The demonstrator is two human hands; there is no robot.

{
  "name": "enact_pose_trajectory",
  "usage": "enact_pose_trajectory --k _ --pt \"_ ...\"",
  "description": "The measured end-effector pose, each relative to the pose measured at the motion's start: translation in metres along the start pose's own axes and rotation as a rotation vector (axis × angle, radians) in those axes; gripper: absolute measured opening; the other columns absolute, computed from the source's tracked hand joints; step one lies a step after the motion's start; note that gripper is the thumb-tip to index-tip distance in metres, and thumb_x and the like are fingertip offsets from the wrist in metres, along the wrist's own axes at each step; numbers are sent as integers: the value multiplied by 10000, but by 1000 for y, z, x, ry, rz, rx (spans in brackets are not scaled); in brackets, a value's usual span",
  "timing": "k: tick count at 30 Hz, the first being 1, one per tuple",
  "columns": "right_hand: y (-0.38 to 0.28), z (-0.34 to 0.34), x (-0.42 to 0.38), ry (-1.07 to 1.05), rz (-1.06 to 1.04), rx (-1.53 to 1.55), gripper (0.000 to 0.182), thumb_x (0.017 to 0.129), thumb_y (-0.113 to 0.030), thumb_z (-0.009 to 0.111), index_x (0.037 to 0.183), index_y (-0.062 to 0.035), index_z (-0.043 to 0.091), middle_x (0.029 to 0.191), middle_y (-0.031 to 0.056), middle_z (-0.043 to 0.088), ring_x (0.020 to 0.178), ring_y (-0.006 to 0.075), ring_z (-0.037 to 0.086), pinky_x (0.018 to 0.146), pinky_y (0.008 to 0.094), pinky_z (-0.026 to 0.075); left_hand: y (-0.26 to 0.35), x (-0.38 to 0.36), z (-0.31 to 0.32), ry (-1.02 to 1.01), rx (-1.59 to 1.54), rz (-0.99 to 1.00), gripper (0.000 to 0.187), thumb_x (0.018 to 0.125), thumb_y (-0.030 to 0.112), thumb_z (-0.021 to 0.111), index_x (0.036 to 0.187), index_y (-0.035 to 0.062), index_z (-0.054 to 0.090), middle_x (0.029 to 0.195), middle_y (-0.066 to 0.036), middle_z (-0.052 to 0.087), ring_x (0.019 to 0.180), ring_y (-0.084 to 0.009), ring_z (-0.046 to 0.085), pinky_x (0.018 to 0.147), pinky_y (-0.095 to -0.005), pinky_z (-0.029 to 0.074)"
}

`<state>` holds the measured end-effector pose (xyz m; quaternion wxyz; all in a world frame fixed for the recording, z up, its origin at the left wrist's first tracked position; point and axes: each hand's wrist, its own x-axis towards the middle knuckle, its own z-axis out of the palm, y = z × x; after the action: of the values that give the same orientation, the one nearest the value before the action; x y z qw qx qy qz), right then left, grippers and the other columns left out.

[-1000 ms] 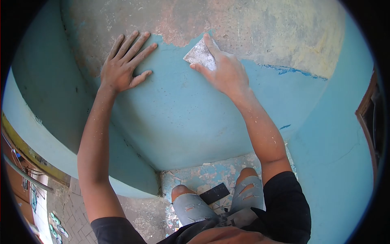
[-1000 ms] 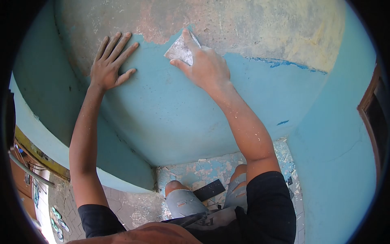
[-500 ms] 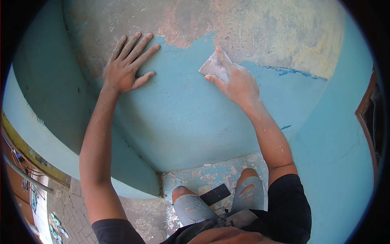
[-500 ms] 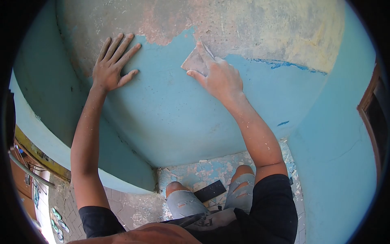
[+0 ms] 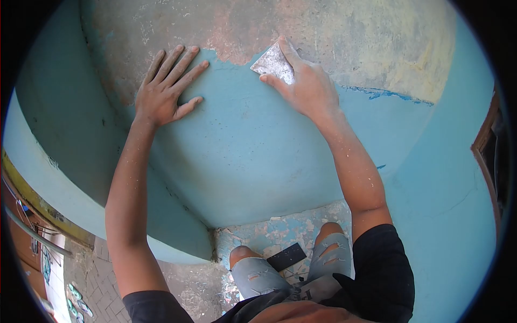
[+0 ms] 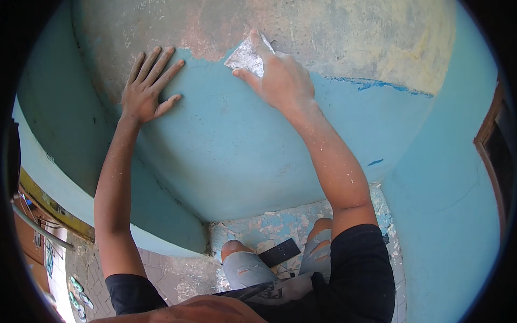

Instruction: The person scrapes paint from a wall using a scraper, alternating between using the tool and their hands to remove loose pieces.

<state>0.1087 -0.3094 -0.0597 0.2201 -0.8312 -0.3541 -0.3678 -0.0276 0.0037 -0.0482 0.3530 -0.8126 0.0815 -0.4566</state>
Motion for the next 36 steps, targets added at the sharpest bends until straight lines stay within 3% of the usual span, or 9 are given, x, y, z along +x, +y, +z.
enact_pose_trajectory --k 2,4,10,14,17,20,31,33,36 --pt "-2 4 -12 29 -28 -4 901 957 -598 712 1677 -202 341 980 209 764 994 390 760 822 507 612 0 1 0 5 7 -6 697 997 713 465 1633 442 382 1741 71 310 1603 -201 279 1362 -466 165" --pt "-8 -2 -24 -211 64 -18 908 956 -613 705 1679 -204 337 1003 224 759 1014 393 754 815 496 612 2 -2 1 19 13 -25 686 1004 715 444 1638 470 353 1743 98 297 1597 -183 287 1364 -447 178" --pt "-5 14 -24 -55 11 16 925 956 -619 703 1679 -178 332 970 220 759 956 400 761 783 488 615 1 -2 2 18 -17 5 706 992 724 464 1629 422 409 1742 52 317 1608 -218 276 1359 -485 148" --pt "-5 19 -18 -39 -13 94 921 959 -621 700 1676 -168 341 947 211 759 919 395 763 764 491 613 -1 0 4 30 14 -19 701 995 736 444 1640 482 337 1748 94 285 1603 -183 276 1363 -454 175" --pt "-16 1 -2 -75 87 124 933 921 -641 737 1656 -173 403 1063 248 772 999 417 762 869 473 596 -1 1 4 17 13 -11 702 994 739 445 1639 481 342 1747 92 290 1602 -184 279 1364 -453 173" --pt "-5 18 -17 29 -8 47 925 953 -635 699 1674 -173 350 912 199 755 887 384 764 736 495 611 0 -2 1 0 19 -10 696 995 733 451 1635 478 355 1742 90 302 1598 -186 288 1364 -454 175" --pt "-10 7 -17 -92 20 96 913 967 -609 697 1681 -177 326 1030 234 757 996 395 753 842 509 609 2 -3 0 48 -10 -24 690 994 694 485 1633 462 370 1738 89 311 1595 -188 292 1364 -455 178" --pt "-18 2 5 -24 19 77 913 967 -603 701 1680 -171 329 1035 236 757 1009 399 752 849 518 605 2 -2 1 39 -32 -7 675 998 644 512 1621 392 444 1734 28 342 1601 -237 299 1351 -496 167" --pt "-23 -7 8 0 33 94 931 936 -613 732 1662 -154 372 1094 267 752 1057 429 740 895 506 591 -3 -3 1 35 -32 9 678 994 628 522 1618 373 456 1728 19 358 1598 -241 306 1348 -493 176"
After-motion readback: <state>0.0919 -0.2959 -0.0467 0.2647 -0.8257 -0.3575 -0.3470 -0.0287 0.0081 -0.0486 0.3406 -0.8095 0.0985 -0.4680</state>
